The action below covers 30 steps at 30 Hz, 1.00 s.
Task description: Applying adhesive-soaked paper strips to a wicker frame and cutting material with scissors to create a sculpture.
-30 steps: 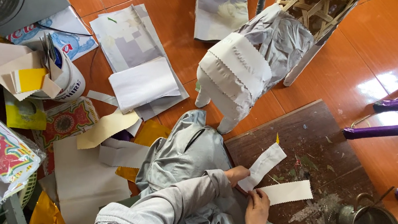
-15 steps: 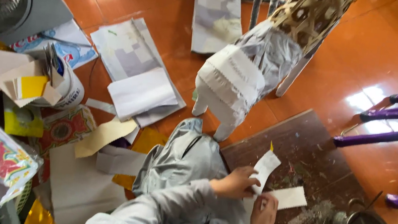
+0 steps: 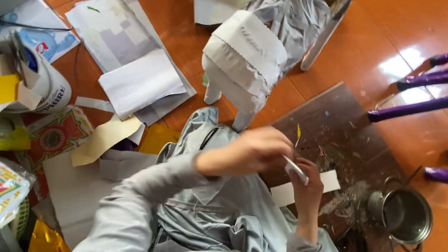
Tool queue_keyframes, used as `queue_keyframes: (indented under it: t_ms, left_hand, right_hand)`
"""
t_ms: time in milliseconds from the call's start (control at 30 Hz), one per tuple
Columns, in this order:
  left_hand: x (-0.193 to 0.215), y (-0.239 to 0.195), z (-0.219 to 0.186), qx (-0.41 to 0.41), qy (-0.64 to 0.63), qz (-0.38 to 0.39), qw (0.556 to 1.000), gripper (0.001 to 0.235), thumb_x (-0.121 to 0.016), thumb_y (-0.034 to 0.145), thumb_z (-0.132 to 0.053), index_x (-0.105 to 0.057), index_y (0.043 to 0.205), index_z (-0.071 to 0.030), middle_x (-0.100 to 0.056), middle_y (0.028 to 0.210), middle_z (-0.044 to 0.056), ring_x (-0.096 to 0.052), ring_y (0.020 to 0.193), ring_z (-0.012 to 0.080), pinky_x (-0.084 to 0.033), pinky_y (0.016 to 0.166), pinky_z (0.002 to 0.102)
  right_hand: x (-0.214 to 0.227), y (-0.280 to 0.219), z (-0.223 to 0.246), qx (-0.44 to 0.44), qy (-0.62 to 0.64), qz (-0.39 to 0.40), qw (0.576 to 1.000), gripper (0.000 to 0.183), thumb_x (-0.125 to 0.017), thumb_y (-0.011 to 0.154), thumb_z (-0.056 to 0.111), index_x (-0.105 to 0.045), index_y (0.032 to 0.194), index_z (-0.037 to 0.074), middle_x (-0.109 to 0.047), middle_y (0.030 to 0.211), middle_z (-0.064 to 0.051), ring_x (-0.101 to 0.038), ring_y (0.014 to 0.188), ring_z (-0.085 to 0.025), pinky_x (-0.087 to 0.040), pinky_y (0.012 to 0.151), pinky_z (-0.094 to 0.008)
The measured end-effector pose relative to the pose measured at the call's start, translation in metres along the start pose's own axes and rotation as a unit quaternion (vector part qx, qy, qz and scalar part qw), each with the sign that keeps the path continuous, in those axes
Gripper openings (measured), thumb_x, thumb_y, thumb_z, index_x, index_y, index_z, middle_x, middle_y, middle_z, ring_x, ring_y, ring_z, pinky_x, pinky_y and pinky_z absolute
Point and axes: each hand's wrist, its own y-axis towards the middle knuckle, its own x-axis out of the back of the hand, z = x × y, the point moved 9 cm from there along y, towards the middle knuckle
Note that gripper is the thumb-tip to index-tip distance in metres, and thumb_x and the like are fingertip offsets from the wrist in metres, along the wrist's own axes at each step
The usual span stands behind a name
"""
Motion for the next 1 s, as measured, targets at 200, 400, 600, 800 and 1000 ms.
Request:
queue_keyframes:
  t_ms: [200, 400, 600, 800, 1000]
  left_hand:
    - [0.139, 0.012, 0.014, 0.080, 0.037, -0.138, 0.986, 0.022, -0.073, 0.089, 0.008, -0.068, 0.108, -0.002, -0.067, 0.098, 0.005, -0.067, 0.089, 0.0174, -0.056, 0.080, 0.031]
    - [0.246, 0.087, 0.077, 0.188, -0.151, -0.271, 0.932, 0.011, -0.067, 0.102, -0.011, -0.067, 0.097, -0.001, -0.069, 0.080, 0.003, -0.064, 0.067, 0.0088, -0.052, 0.059, 0.024]
    - [0.271, 0.083, 0.188, 0.348, -0.126, -0.343, 0.864, 0.037, -0.075, 0.097, -0.032, -0.067, 0.075, -0.004, -0.061, 0.061, 0.001, -0.050, 0.044, 0.0092, -0.036, 0.039, 0.025]
    - [0.260, 0.042, 0.243, 0.433, -0.103, -0.326, 0.834, 0.036, -0.076, 0.094, -0.035, -0.072, 0.076, -0.005, -0.059, 0.061, -0.002, -0.045, 0.045, 0.0063, -0.034, 0.039, 0.026]
    - [0.237, 0.041, 0.260, 0.432, -0.037, -0.219, 0.874, 0.038, -0.072, 0.097, -0.035, -0.071, 0.078, -0.001, -0.059, 0.062, -0.002, -0.045, 0.048, 0.0045, -0.034, 0.042, 0.027]
  right_hand:
    - [-0.006, 0.066, 0.000, -0.076, 0.229, 0.041, 0.969, 0.021, -0.068, 0.089, -0.004, -0.074, 0.107, 0.002, -0.072, 0.108, -0.007, -0.063, 0.093, -0.011, -0.052, 0.078, -0.025]
    - [-0.029, 0.174, 0.149, -0.019, 0.383, 0.068, 0.921, 0.019, -0.061, 0.100, 0.009, -0.067, 0.117, 0.005, -0.072, 0.108, -0.004, -0.069, 0.098, -0.013, -0.057, 0.083, -0.029]
    - [-0.078, 0.209, 0.131, -0.162, 0.437, 0.039, 0.884, 0.014, -0.060, 0.102, 0.020, -0.064, 0.105, 0.007, -0.069, 0.085, -0.006, -0.066, 0.068, -0.016, -0.051, 0.055, -0.029]
    - [-0.097, 0.190, 0.118, -0.182, 0.404, 0.048, 0.895, 0.021, -0.059, 0.106, 0.024, -0.066, 0.105, 0.004, -0.064, 0.074, -0.004, -0.058, 0.058, -0.012, -0.045, 0.049, -0.027]
    - [-0.110, 0.196, 0.095, -0.055, 0.306, 0.006, 0.950, 0.026, -0.062, 0.106, 0.026, -0.065, 0.103, 0.000, -0.060, 0.094, -0.003, -0.057, 0.079, -0.010, -0.049, 0.068, -0.026]
